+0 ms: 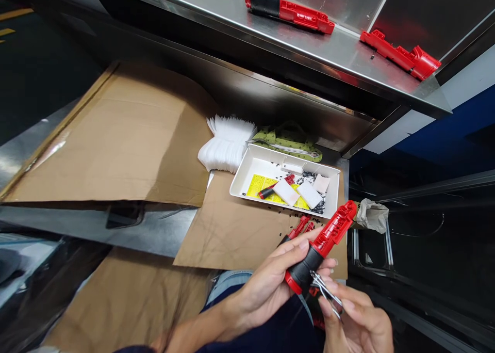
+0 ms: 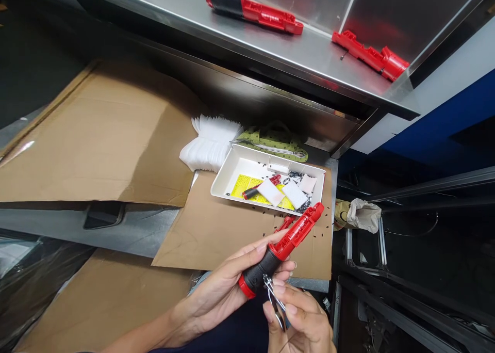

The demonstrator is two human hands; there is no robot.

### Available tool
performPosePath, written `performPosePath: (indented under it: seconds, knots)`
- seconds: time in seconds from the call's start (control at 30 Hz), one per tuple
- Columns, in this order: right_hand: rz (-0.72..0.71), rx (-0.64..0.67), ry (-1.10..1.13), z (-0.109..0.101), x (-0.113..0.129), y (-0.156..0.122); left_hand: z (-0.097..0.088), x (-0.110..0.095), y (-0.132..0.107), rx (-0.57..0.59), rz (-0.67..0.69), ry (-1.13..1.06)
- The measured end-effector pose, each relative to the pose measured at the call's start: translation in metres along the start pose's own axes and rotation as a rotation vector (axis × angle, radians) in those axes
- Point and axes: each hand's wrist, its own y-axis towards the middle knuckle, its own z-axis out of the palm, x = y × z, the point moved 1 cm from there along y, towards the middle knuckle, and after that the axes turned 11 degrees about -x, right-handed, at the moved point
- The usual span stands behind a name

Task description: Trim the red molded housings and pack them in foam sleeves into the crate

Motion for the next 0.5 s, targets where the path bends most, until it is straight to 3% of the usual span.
performPosePath:
  seconds: [0.1,0.3,0.5]
  knots:
    - [-0.024,-0.087,-0.012,-0.005,-0.002,0.001,0.001,-0.001,0.0,-0.012,0.008,-0.023]
    - [-0.013,0.094,-0.005,-0.003,-0.001,0.008,0.001,-0.003,0.0,-0.015,0.009,-0.013]
    - [-0.03,0.108,-0.015,0.004,-0.001,0.008,0.0,-0.003,0.0,-0.024,0.015,0.018]
